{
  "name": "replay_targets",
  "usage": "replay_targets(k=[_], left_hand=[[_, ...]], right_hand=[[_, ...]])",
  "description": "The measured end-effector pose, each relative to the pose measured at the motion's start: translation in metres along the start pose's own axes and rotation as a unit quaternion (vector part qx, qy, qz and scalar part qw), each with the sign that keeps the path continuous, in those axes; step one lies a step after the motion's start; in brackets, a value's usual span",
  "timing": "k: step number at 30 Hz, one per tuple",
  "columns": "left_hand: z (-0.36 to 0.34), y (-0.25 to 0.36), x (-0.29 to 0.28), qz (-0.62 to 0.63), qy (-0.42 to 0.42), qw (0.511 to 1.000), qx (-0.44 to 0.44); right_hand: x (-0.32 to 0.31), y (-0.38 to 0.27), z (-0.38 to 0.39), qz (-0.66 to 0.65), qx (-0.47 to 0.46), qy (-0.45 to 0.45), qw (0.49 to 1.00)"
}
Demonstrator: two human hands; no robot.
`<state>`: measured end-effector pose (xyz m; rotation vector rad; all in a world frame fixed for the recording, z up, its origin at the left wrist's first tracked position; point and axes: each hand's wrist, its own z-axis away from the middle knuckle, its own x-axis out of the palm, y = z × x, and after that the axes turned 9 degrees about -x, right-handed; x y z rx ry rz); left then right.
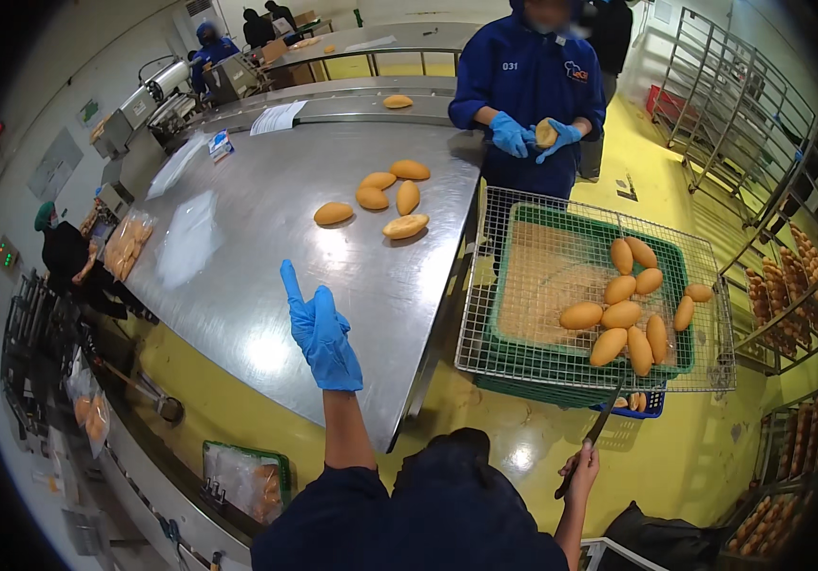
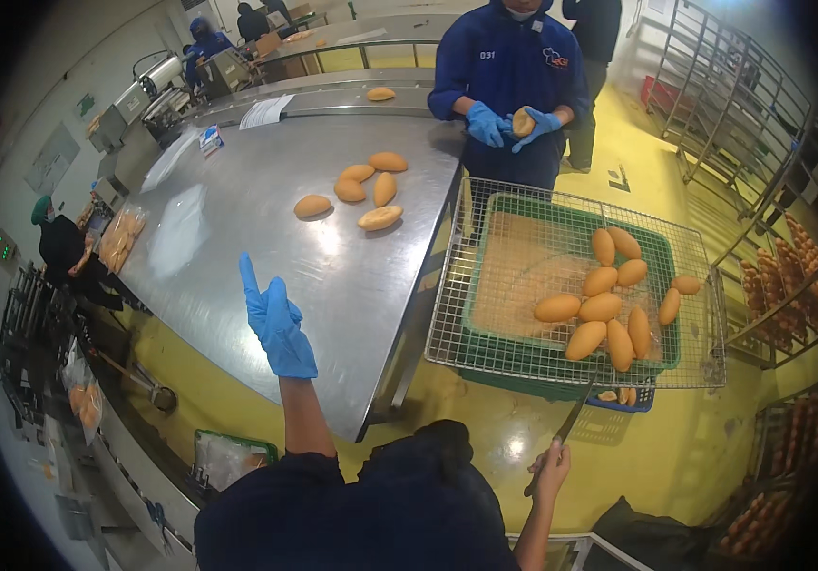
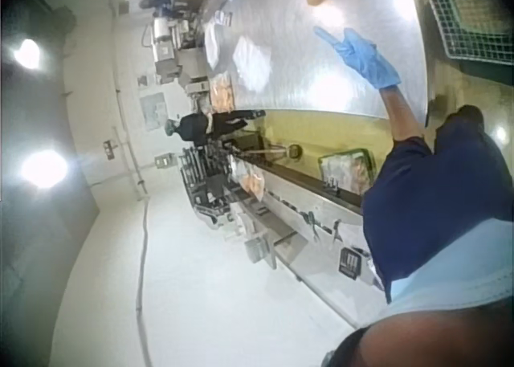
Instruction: The person places bread rolls into plastic bags, carries a large bag of rolls to a machine, and then uses a knife to slice open individual bread rolls while holding them by hand.
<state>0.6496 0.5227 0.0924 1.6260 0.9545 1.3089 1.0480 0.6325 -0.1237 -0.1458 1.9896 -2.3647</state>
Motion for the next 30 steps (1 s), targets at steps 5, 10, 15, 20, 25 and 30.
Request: replay_targets(k=[5, 10, 15, 20, 25, 30], left_hand=[[0.003, -0.013, 0.046, -0.025, 0.013, 0.999, -0.021], [0.006, -0.058, 0.103, -0.021, -0.001, 0.999, -0.034], [0.004, -0.07, 0.157, -0.044, 0.016, 0.997, -0.055], [0.024, -0.083, 0.22, -0.058, -0.042, 0.996, -0.048], [0.08, -0.105, 0.265, -0.099, -0.052, 0.994, -0.012], [0.162, -0.157, 0.305, -0.119, -0.132, 0.981, -0.076]], right_hand=[[-0.003, 0.02, -0.044, -0.019, -0.01, -0.008, 1.0], [-0.024, 0.042, -0.076, 0.018, -0.05, -0.01, 0.999], [-0.047, 0.031, -0.093, -0.021, -0.008, -0.062, 0.998], [-0.061, -0.018, -0.113, -0.036, 0.047, 0.013, 0.998], [-0.106, -0.055, -0.147, -0.055, 0.051, 0.058, 0.995], [-0.183, -0.092, -0.183, -0.112, 0.027, 0.066, 0.991]])
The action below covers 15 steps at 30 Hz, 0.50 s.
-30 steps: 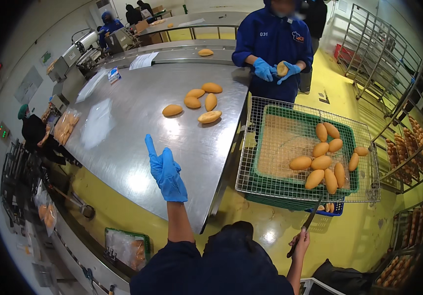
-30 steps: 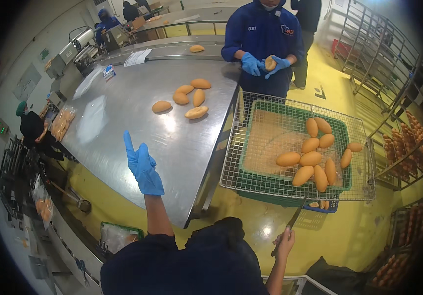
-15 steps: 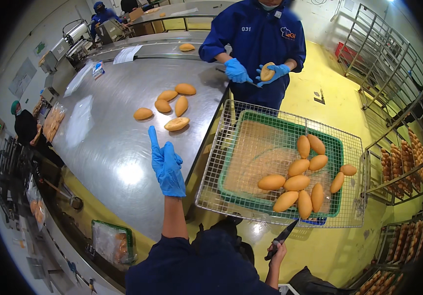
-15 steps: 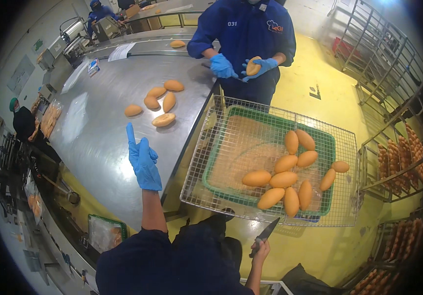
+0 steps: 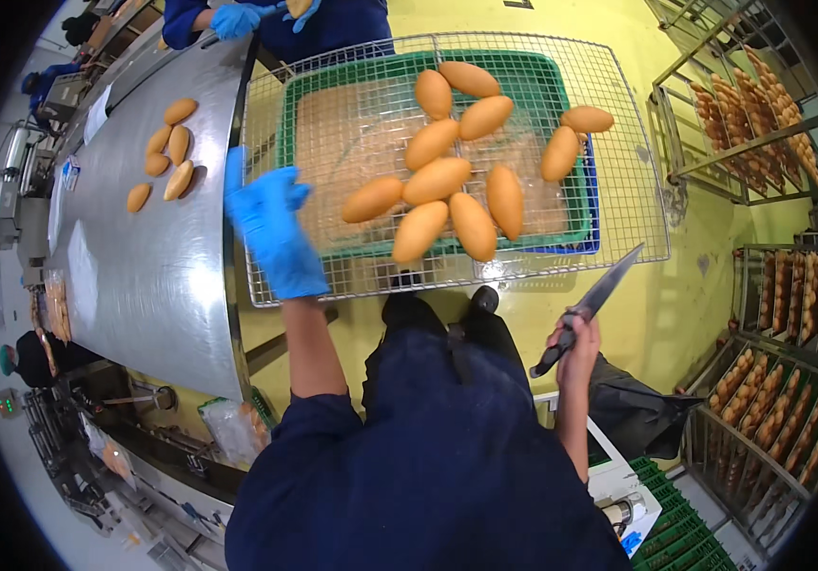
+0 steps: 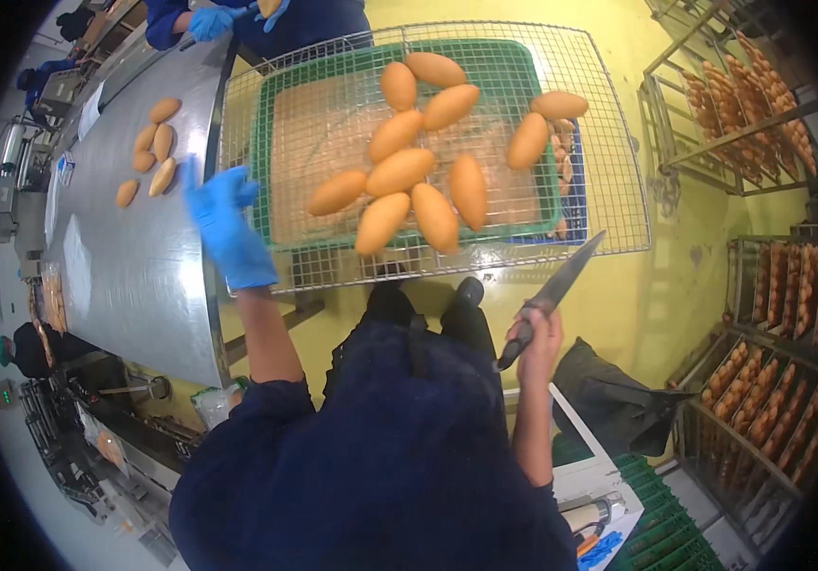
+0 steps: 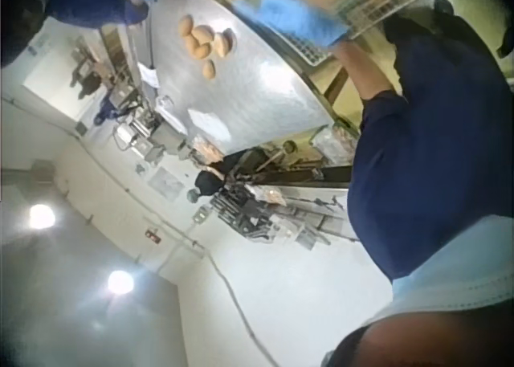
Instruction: The person places bread rolls into plastic bags, carries a large bag of rolls to a machine, and then uses a knife to slice open individual bread rolls while holding them by hand.
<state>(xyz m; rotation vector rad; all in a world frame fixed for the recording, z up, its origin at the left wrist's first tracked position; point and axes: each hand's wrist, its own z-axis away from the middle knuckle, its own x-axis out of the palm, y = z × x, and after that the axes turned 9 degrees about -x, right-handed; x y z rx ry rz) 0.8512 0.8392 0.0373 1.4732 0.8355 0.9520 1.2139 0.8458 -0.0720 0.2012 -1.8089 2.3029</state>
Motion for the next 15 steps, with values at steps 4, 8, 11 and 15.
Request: replay_targets(k=[4, 8, 11, 15], left_hand=[[0.035, -0.12, 0.013, -0.308, -0.284, 0.906, 0.063], [0.07, -0.153, 0.031, -0.574, -0.301, 0.744, 0.161], [0.061, -0.165, 0.023, -0.489, -0.321, 0.809, 0.058], [0.071, -0.135, 0.014, -0.006, -0.313, 0.913, -0.263]], right_hand=[[-0.046, -0.033, -0.032, 0.017, -0.016, 0.0, 1.0], [-0.064, -0.047, -0.054, 0.014, -0.021, 0.008, 1.0], [-0.056, -0.042, -0.065, 0.015, -0.025, -0.015, 0.999], [-0.022, -0.028, -0.069, 0.043, 0.033, -0.11, 0.992]])
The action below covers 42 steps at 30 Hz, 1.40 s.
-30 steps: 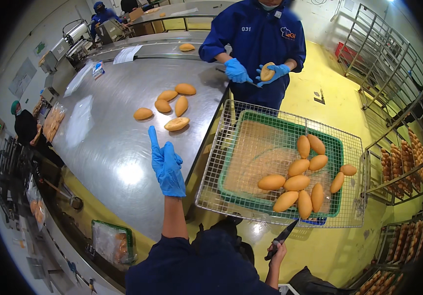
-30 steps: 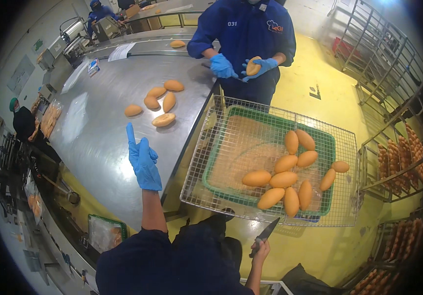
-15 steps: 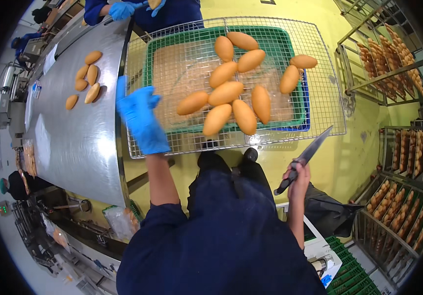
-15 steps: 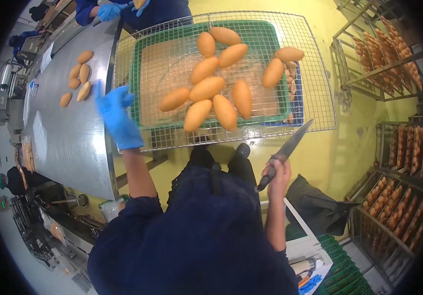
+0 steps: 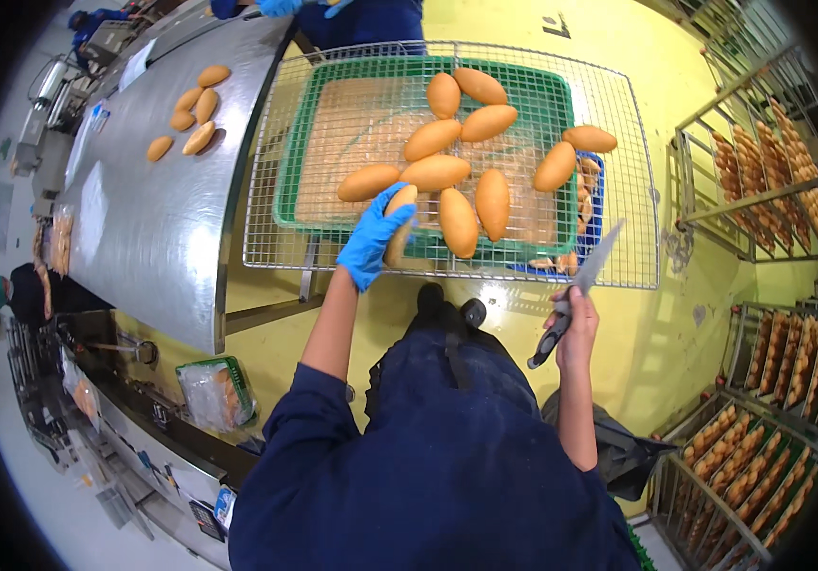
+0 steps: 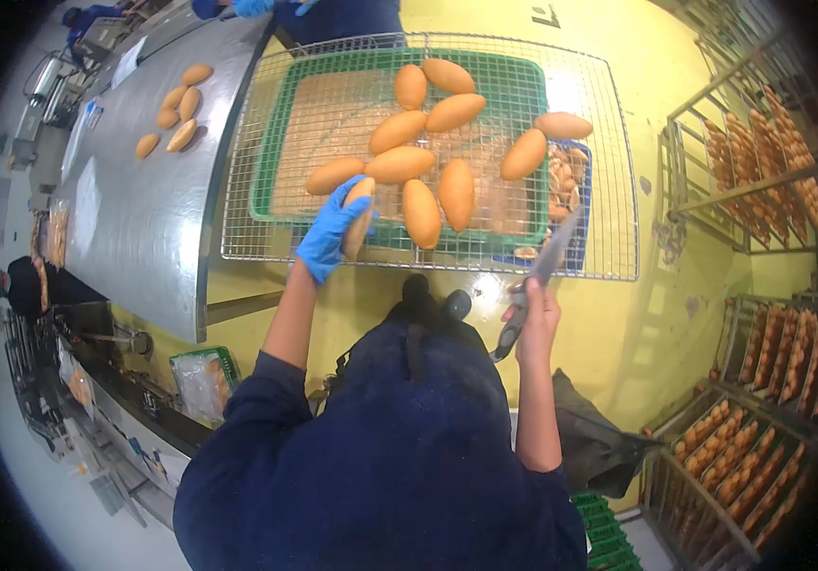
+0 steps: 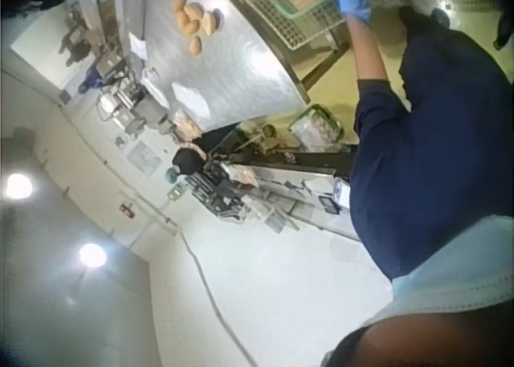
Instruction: The person places bread rolls into plastic bags, carries a large bag of rolls to a machine, and then uses a knife to slice open individual bread rolls while holding them by hand.
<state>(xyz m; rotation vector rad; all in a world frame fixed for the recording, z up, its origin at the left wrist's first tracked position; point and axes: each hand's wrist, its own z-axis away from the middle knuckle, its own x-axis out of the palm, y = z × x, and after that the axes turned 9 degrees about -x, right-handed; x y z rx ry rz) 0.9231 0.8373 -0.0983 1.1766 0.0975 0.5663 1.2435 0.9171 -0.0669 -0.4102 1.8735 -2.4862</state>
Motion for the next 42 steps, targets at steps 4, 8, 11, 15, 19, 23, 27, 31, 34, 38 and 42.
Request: replay_targets(k=[4, 8, 11, 15, 19, 23, 27, 31, 34, 38, 42], left_hand=[[0.056, 0.045, 0.014, 0.445, -0.166, 0.879, -0.04], [0.087, 0.053, 0.02, 0.52, -0.172, 0.837, 0.0], [0.108, 0.065, -0.007, 0.517, -0.148, 0.841, 0.056], [0.137, 0.084, -0.074, 0.519, -0.028, 0.839, 0.163], [0.164, 0.12, -0.136, 0.406, 0.122, 0.86, 0.284], [0.191, 0.171, -0.175, 0.397, 0.16, 0.855, 0.294], [0.191, 0.231, -0.21, 0.268, 0.205, 0.901, 0.273], [0.165, 0.29, -0.218, 0.183, -0.021, 0.899, 0.398], [0.156, 0.31, -0.221, 0.213, -0.135, 0.883, 0.396], [0.123, 0.275, -0.226, 0.286, -0.074, 0.898, 0.326], [0.098, 0.207, -0.229, 0.359, -0.136, 0.917, 0.105]], right_hand=[[0.058, -0.013, 0.002, 0.072, -0.032, -0.167, 0.983], [0.09, -0.002, -0.002, 0.224, -0.17, -0.282, 0.918], [0.123, 0.0, 0.006, 0.198, -0.092, -0.324, 0.92], [0.168, 0.013, 0.019, 0.173, -0.085, -0.385, 0.903], [0.215, 0.028, 0.025, 0.151, -0.115, -0.405, 0.894], [0.266, 0.034, 0.035, 0.107, -0.157, -0.382, 0.904], [0.309, 0.043, 0.044, 0.096, -0.14, -0.423, 0.89], [0.327, 0.045, 0.062, 0.125, -0.078, -0.395, 0.907], [0.337, 0.064, 0.071, 0.116, -0.077, -0.343, 0.929], [0.336, 0.084, 0.063, 0.122, -0.128, -0.248, 0.953], [0.339, 0.056, 0.064, 0.175, -0.263, -0.208, 0.926]])
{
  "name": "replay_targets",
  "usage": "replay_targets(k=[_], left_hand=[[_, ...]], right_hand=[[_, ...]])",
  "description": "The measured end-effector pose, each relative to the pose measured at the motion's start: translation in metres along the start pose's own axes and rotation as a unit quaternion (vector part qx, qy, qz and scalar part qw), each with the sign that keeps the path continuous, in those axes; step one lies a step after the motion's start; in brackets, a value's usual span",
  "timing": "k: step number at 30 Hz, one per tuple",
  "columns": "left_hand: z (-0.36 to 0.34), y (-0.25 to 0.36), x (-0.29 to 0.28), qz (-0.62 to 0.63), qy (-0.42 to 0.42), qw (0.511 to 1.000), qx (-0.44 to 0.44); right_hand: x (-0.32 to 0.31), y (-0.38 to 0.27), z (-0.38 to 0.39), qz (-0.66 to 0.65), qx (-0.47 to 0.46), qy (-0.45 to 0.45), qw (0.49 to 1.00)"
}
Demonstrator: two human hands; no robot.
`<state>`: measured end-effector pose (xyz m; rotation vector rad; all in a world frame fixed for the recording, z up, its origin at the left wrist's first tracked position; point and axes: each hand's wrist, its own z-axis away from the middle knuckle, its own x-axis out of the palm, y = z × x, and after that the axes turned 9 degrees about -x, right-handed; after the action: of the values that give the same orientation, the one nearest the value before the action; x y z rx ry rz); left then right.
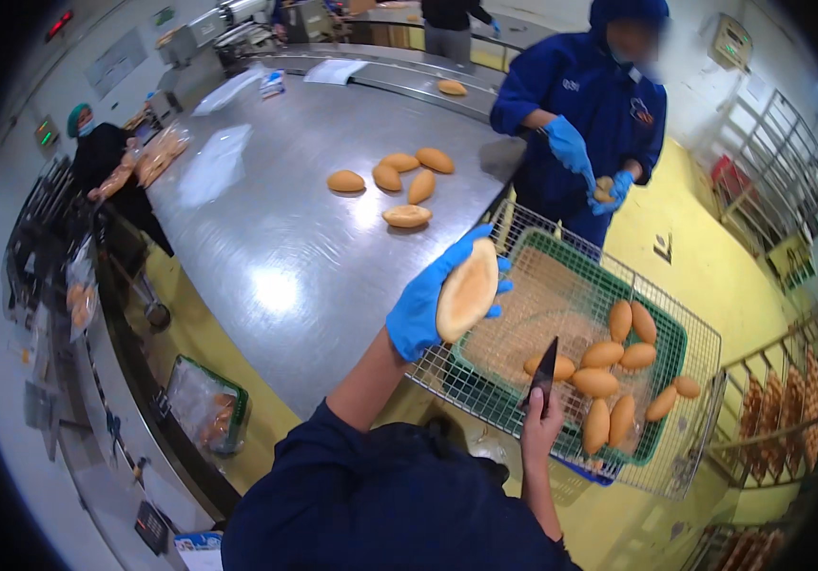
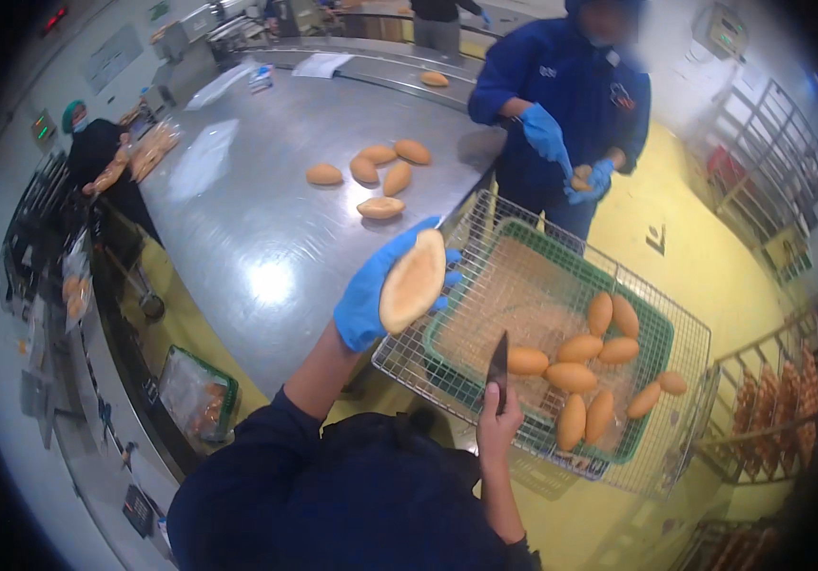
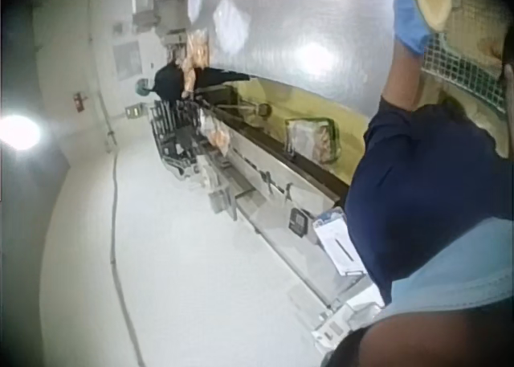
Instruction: The person places bread rolls into plastic bags, carries a large bag of rolls to a machine, and then uses a knife to slice open individual bread rolls while holding them by hand.
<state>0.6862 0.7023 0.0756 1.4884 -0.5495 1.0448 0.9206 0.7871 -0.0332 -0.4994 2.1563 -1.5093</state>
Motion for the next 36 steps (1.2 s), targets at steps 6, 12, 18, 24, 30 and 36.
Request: replay_targets(k=[6, 12, 18, 24, 30, 36], left_hand=[[0.008, -0.048, 0.016, -0.048, 0.037, 0.994, -0.087], [0.014, -0.078, 0.035, -0.14, 0.009, 0.981, -0.135], [0.01, -0.085, 0.035, -0.059, -0.018, 0.975, -0.211], [0.011, -0.093, 0.035, -0.039, -0.024, 0.98, -0.196], [0.012, -0.083, -0.009, -0.154, 0.032, 0.966, -0.207], [-0.018, -0.008, -0.137, -0.637, 0.369, 0.677, 0.018]], right_hand=[[-0.011, -0.082, -0.012, 0.22, -0.297, -0.141, 0.918], [-0.061, -0.014, -0.05, 0.437, -0.203, 0.014, 0.876], [-0.053, -0.034, -0.016, 0.41, -0.324, 0.007, 0.853], [-0.052, -0.041, -0.008, 0.381, -0.326, 0.017, 0.865], [-0.09, 0.036, -0.033, 0.475, -0.004, 0.087, 0.876], [-0.138, 0.037, 0.043, 0.431, 0.174, 0.209, 0.86]])
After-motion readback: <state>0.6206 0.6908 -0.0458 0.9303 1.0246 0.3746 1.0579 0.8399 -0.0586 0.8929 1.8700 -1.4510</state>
